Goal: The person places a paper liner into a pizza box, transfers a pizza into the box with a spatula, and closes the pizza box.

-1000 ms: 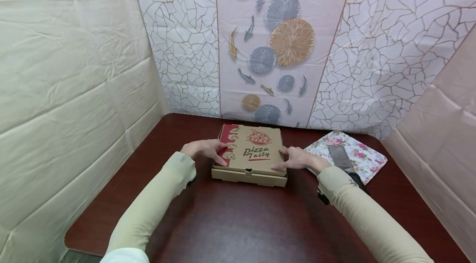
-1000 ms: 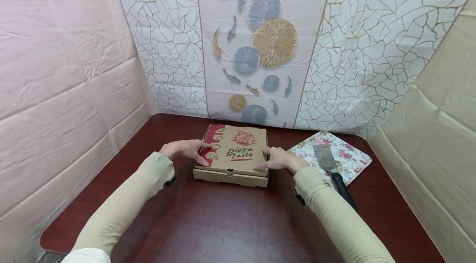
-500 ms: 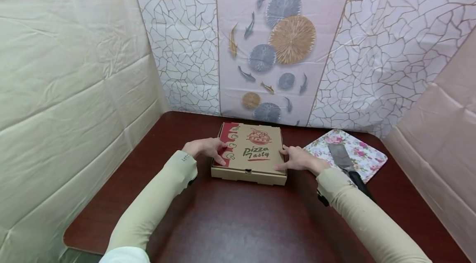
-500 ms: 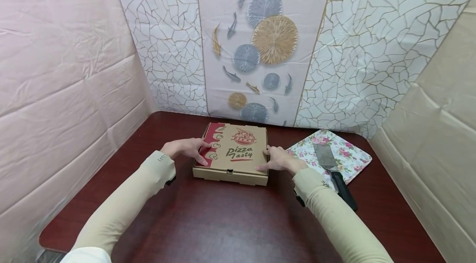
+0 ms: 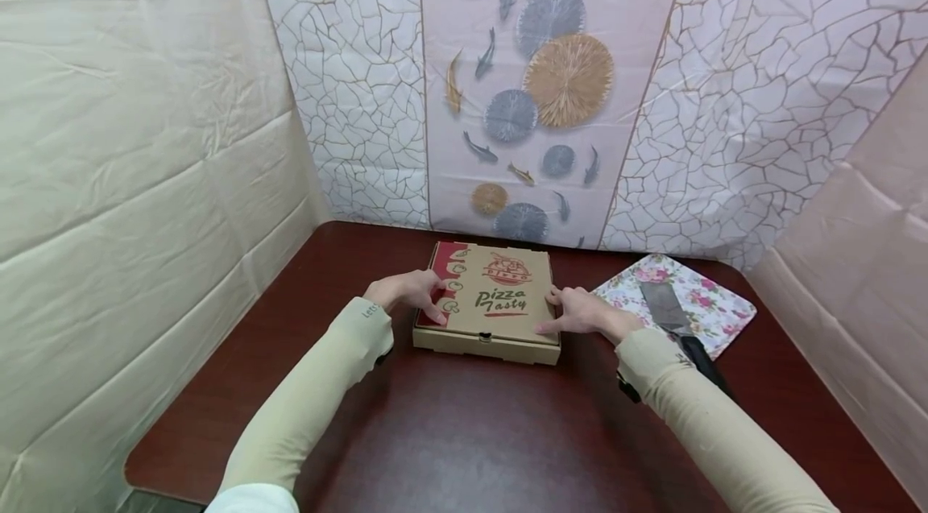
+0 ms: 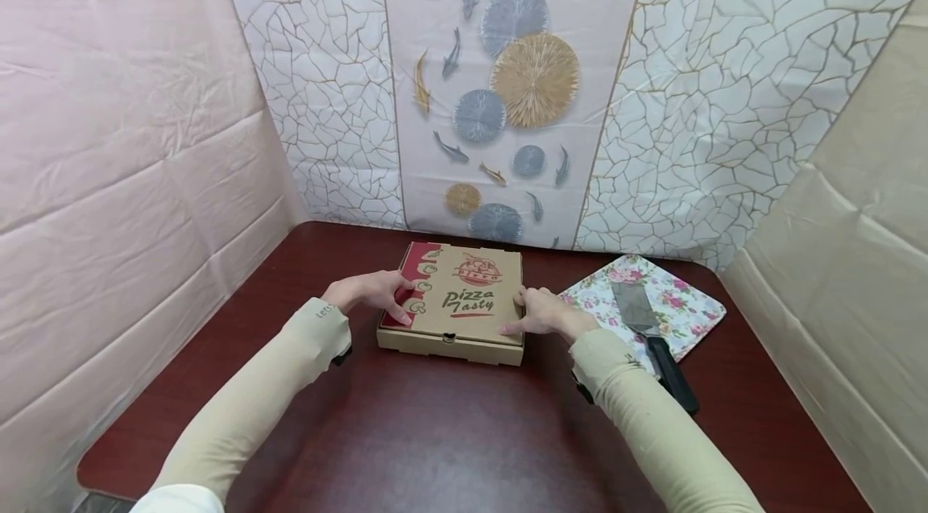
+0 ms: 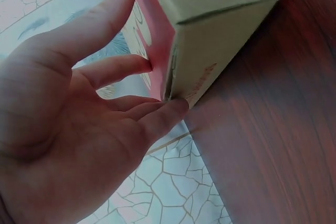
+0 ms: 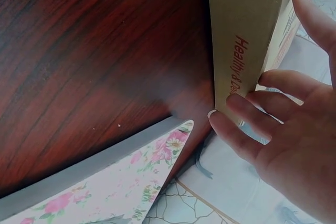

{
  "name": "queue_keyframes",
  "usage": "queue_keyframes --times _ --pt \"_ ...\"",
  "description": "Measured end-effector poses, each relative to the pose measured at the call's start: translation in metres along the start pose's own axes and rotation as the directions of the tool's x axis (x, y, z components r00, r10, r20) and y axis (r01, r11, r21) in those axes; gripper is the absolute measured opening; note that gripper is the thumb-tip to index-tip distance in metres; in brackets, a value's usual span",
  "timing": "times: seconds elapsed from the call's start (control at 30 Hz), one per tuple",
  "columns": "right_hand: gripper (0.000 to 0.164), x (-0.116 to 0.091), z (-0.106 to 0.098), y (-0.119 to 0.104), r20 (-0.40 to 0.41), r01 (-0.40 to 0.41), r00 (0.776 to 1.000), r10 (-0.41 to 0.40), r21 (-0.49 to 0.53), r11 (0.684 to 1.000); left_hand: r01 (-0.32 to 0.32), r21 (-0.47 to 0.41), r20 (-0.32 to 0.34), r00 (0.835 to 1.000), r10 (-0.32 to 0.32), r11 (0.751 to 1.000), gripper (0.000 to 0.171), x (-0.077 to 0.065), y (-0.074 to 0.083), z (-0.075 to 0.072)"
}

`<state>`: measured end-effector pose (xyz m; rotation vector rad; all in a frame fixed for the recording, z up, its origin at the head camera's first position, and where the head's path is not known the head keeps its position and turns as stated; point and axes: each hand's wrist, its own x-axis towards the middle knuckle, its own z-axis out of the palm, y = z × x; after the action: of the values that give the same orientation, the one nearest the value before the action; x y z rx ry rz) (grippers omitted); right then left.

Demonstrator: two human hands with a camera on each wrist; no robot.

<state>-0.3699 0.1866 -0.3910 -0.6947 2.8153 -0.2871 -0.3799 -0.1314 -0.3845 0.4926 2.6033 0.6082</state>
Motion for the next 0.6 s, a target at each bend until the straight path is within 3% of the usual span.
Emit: queue_keyframes --times 0.33,0.47,0.6 --pt "0.083 0.002 -0.001 0.001 0.021 0.017 1.000 -0.017 -0.029 0.999 0.021 0.029 -0.012 1.000 -0.021 0.999 0.072 0.003 0.002 0.002" --pt "0.076 0.004 -0.003 0.001 -0.061 0.052 0.997 -0.053 -0.011 0.999 0.002 0.047 -0.028 1.000 -0.001 0.999 0.046 0.005 0.001 -0.001" --pt "0.076 0.008 -0.010 0.001 -0.192 0.079 0.978 -0.078 -0.003 0.997 -0.004 0.078 -0.097 0.995 0.011 0.997 0.047 0.008 0.001 -0.008"
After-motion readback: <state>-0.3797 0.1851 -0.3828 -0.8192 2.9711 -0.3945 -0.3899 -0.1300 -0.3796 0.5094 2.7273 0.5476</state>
